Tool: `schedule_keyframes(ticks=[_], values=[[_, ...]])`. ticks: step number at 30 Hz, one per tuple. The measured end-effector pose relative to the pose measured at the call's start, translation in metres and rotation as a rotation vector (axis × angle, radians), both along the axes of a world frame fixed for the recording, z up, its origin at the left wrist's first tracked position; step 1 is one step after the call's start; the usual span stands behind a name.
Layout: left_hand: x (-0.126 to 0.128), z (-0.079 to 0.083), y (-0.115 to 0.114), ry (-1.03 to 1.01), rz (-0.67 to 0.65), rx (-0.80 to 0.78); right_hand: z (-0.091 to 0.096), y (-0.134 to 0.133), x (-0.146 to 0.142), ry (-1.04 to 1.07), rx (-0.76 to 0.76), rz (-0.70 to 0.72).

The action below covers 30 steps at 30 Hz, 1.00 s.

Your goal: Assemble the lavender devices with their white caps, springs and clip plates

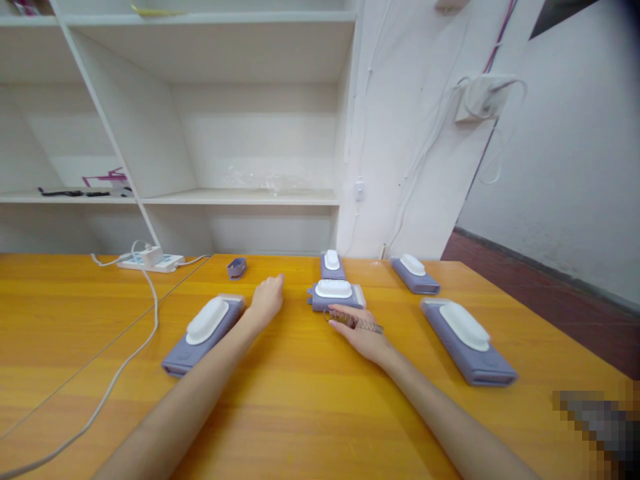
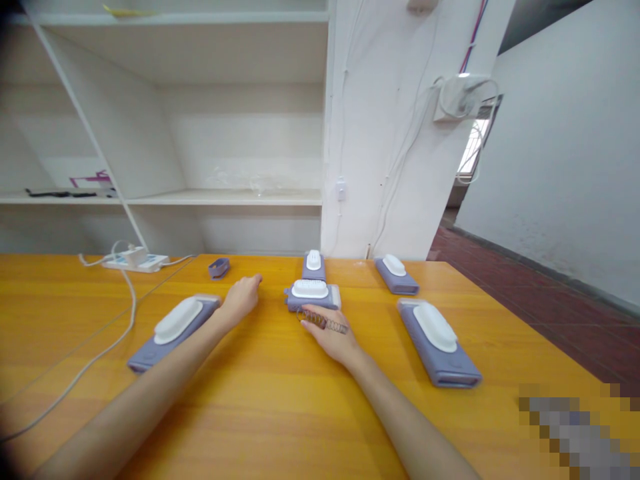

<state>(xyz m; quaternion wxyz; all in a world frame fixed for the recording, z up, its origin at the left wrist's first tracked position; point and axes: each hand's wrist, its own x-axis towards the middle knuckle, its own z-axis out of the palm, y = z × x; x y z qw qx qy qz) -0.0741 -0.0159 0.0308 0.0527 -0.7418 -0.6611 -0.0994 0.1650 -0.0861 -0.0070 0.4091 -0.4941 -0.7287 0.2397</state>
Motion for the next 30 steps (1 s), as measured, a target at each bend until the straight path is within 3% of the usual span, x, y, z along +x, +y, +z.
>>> schedule_keyframes(ticks=[4,8,13,17,22,30], values=[[0.003,0.007,-0.001,-0.072,-0.034,0.059,-0.001,0.002,0.001,0.050,0.001,-0.005],[0.017,0.011,-0.011,-0.390,-0.181,0.114,0.001,0.002,-0.001,0.205,-0.087,-0.002],[0.043,0.001,-0.027,-0.804,-0.378,-0.116,0.008,0.002,-0.001,0.323,-0.200,-0.031],[0.065,-0.013,-0.038,-1.058,-0.392,-0.259,0.007,0.004,0.002,0.378,-0.202,-0.045],[0.084,-0.029,-0.053,-1.216,-0.365,-0.270,0.005,0.007,0.006,0.441,-0.168,-0.048],[0.087,-0.039,-0.058,-1.304,-0.486,-0.298,0.007,0.004,0.003,0.404,-0.152,-0.042]])
